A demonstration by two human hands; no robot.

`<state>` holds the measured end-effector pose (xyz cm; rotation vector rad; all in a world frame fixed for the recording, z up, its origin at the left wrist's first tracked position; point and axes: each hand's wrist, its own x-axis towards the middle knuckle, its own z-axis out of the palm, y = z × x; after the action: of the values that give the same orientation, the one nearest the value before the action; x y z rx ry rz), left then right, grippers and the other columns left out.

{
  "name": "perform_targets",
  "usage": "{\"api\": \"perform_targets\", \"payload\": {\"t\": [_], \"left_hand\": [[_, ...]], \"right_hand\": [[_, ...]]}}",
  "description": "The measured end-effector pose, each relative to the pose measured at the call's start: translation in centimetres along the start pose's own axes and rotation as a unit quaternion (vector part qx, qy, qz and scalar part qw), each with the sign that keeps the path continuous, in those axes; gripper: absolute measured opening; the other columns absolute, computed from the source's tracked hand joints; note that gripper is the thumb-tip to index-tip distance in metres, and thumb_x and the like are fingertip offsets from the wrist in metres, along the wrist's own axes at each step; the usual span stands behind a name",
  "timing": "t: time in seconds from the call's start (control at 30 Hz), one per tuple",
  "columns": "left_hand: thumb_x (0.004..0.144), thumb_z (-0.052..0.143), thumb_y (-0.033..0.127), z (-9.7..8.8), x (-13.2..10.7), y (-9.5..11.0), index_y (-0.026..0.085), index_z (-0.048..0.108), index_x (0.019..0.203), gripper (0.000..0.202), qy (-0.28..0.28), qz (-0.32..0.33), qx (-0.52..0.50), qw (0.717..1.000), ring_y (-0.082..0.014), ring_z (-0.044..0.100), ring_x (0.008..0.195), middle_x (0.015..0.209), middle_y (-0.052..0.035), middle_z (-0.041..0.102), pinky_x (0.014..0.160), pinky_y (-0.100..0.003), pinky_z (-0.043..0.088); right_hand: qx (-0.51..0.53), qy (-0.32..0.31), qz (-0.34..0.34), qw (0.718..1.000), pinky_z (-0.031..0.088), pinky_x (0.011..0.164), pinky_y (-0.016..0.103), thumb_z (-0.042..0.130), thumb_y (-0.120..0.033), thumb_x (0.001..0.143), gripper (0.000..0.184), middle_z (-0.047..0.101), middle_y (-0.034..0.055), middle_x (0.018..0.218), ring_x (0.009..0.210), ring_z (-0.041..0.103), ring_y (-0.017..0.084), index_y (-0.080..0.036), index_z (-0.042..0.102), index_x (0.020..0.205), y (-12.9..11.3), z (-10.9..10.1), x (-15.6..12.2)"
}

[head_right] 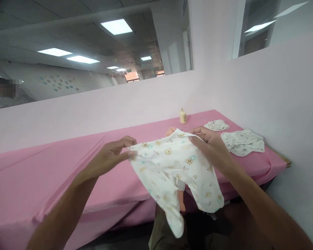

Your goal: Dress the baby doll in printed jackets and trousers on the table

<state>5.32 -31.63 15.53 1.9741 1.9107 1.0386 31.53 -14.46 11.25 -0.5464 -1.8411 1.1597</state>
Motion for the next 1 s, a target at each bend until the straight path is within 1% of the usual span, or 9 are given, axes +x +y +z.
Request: {"api": "perform_targets", "payload": {"t": [0.07,0.13,0.2,0.27,0.33,0.5,0.7,0.87,1.0], "left_hand": [[0.088,0.058,0.043,-1.3,0.0,0.1,0.017,0.060,0.075,0.029,0.018,0.002,-0.025,1.000,-0.0154,0.055,0.081,0.087,-0.0052,0.059,0.070,-0.026,0.046],[0.090,0.056,0.042,-1.6,0.3,0.4,0.017,0.058,0.075,0.030,0.005,-0.001,-0.045,0.999,-0.0137,0.053,0.076,0.083,-0.0037,0.056,0.067,-0.025,0.044],[0.091,0.055,0.041,-1.1,0.8,0.9,0.017,0.058,0.079,0.028,-0.025,0.006,-0.055,0.998,-0.0129,0.051,0.074,0.083,-0.0031,0.055,0.065,-0.024,0.043],[0.091,0.055,0.040,0.1,1.3,1.7,0.017,0.059,0.083,0.025,-0.065,0.034,-0.049,0.996,-0.0127,0.051,0.076,0.085,-0.0031,0.055,0.067,-0.024,0.042],[0.091,0.057,0.039,1.3,1.8,2.5,0.017,0.061,0.085,0.023,-0.113,0.071,-0.039,0.990,-0.0130,0.052,0.079,0.087,-0.0033,0.057,0.070,-0.025,0.042],[0.088,0.062,0.040,2.8,2.0,3.2,0.018,0.063,0.084,0.022,-0.217,0.074,-0.031,0.973,-0.0113,0.050,0.075,0.082,-0.0005,0.058,0.066,-0.022,0.038],[0.088,0.060,0.043,0.3,1.5,0.2,0.019,0.063,0.089,0.024,-0.191,0.006,0.010,0.982,-0.0131,0.052,0.081,0.091,-0.0018,0.059,0.074,-0.025,0.041],[0.092,0.055,0.037,1.6,1.6,1.1,0.020,0.063,0.099,0.020,-0.247,0.058,-0.004,0.967,-0.0155,0.056,0.090,0.100,-0.0048,0.063,0.080,-0.028,0.044],[0.095,0.050,0.030,3.6,1.7,3.6,0.020,0.064,0.102,0.018,-0.294,0.144,-0.004,0.945,-0.0167,0.055,0.094,0.101,-0.0065,0.063,0.086,-0.030,0.045]], "right_hand": [[-0.040,-0.028,0.012,0.999,0.035,0.039,0.020,0.057,-0.040,0.088,0.024,0.052,-0.0051,0.053,0.043,0.047,0.010,-0.020,0.066,0.096,0.9,-0.6,-0.1],[-0.097,-0.057,-0.010,0.994,0.043,0.046,0.024,0.054,-0.041,0.090,0.027,0.057,-0.0021,0.061,0.053,0.054,0.013,-0.020,0.066,0.099,1.2,-0.6,-0.2],[-0.148,-0.073,-0.054,0.985,0.053,0.066,0.031,0.056,-0.042,0.089,0.031,0.067,0.0052,0.091,0.082,0.064,0.020,-0.021,0.064,0.111,0.9,0.1,-0.5],[-0.166,-0.103,-0.098,0.976,0.051,0.090,0.039,0.062,-0.043,0.086,0.046,0.060,0.0084,0.126,0.115,0.057,0.026,-0.025,0.056,0.127,0.1,1.3,-0.8],[-0.153,-0.170,-0.121,0.966,0.045,0.099,0.041,0.066,-0.045,0.083,0.058,0.053,0.0068,0.136,0.124,0.050,0.026,-0.029,0.048,0.136,-0.8,2.7,-1.3],[-0.087,-0.308,-0.048,0.946,0.047,0.071,0.028,0.053,-0.043,0.091,0.024,0.064,0.0024,0.091,0.083,0.058,0.017,-0.022,0.063,0.097,-1.5,4.2,-2.0],[0.021,-0.291,0.054,0.955,0.034,0.054,0.021,0.057,-0.047,0.090,0.030,0.051,-0.0019,0.072,0.062,0.045,0.009,-0.018,0.058,0.084,0.6,0.2,-1.5],[0.032,-0.432,0.044,0.900,0.039,0.062,0.023,0.051,-0.048,0.092,0.033,0.054,0.0012,0.084,0.071,0.047,0.011,-0.017,0.060,0.082,1.0,0.2,-1.5],[0.049,-0.422,0.101,0.900,0.042,0.064,0.024,0.053,-0.049,0.090,0.032,0.057,0.0010,0.082,0.072,0.049,0.012,-0.019,0.063,0.085,1.4,2.3,-1.9]]}}
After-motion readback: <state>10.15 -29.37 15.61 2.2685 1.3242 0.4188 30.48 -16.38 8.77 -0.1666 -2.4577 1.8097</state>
